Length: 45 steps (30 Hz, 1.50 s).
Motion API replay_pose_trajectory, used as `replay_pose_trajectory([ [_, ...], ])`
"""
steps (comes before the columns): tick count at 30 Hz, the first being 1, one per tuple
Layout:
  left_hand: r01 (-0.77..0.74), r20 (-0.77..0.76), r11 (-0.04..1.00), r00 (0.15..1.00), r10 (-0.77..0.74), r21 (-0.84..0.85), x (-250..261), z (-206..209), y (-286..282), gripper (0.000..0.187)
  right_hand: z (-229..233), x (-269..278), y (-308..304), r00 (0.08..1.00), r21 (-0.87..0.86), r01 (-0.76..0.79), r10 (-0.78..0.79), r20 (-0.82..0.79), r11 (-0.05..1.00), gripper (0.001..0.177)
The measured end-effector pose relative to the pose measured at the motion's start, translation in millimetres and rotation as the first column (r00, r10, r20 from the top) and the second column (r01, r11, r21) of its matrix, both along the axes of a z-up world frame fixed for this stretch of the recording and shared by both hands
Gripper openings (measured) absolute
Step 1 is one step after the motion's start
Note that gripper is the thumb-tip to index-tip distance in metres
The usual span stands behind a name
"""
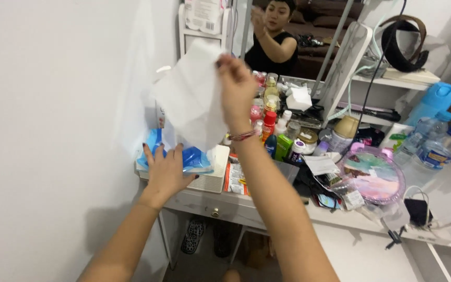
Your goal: The person cleans a white drawer by wiping its interior with a tissue. They remove small items such as hair ties and a plastic bag, place them on the vanity, and continue wiping the drawer surface. The drawer remains open throughout the clip.
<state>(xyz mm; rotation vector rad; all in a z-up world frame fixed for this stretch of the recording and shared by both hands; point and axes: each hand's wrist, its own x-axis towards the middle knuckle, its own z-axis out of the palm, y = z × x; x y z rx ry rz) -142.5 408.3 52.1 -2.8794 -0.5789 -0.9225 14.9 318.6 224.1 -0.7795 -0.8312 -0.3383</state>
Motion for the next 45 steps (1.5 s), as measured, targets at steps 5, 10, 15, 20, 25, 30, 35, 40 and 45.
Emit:
replay_pose_trajectory([
  [5,-0.12,-0.105,0.983,0.985,0.135,0.137,15.5,5.4,6.2,0.101,0.4,15.4,-122.5,0.996,-0.227,0.07,-0.054,0.073,0.971,0.022],
  [10,-0.141,0.086,0.985,0.987,0.132,0.104,1.9,17.9,-51.8,0.131,-58.5,-11.2,-287.9,0.979,-0.771,0.062,0.111,0.17,0.634,0.021],
  [15,0.431,0.622,0.901,0.72,-0.309,-0.052,1.6,-40.2,-187.3,0.074,-100.1,-26.5,-435.5,0.988,-0.992,0.068,0.134,0.081,0.103,0.041],
  [20,0.738,0.34,0.612,0.674,-0.656,-0.283,30.5,-93.3,-313.2,0.054,-195.3,2.1,-560.8,0.92,-0.844,0.133,-0.251,0.299,-0.52,0.057],
  [25,0.779,0.095,0.509,0.575,-0.813,-0.367,47.5,-110.8,-380.6,0.058,-293.9,27.5,-637.3,0.579,-0.567,0.28,-0.336,0.743,-0.774,0.019],
  [30,0.722,-0.267,0.526,0.453,-0.851,-0.45,57.9,-126.0,-395.7,0.074,-189.9,-30.8,-533.9,0.887,-0.601,-0.444,-0.423,-0.187,-0.665,0.088],
  [35,0.657,-0.284,0.578,0.507,-0.814,-0.484,56.9,-129.4,-391.3,0.073,-266.1,17.4,-560.3,0.972,-0.697,-0.232,-0.126,-0.201,-0.678,0.067],
  [40,0.685,-0.2,0.575,0.55,-0.811,-0.446,55.6,-135.1,-391.7,0.07,-274.0,83.1,-567.6,0.989,-0.773,-0.001,-0.113,0.092,-0.634,0.071],
  [45,0.712,-0.137,0.543,0.545,-0.827,-0.444,55.1,-136.4,-390.9,0.066,-313.8,141.5,-566.5,0.874,-0.826,-0.265,-0.486,0.013,-0.498,0.083],
])
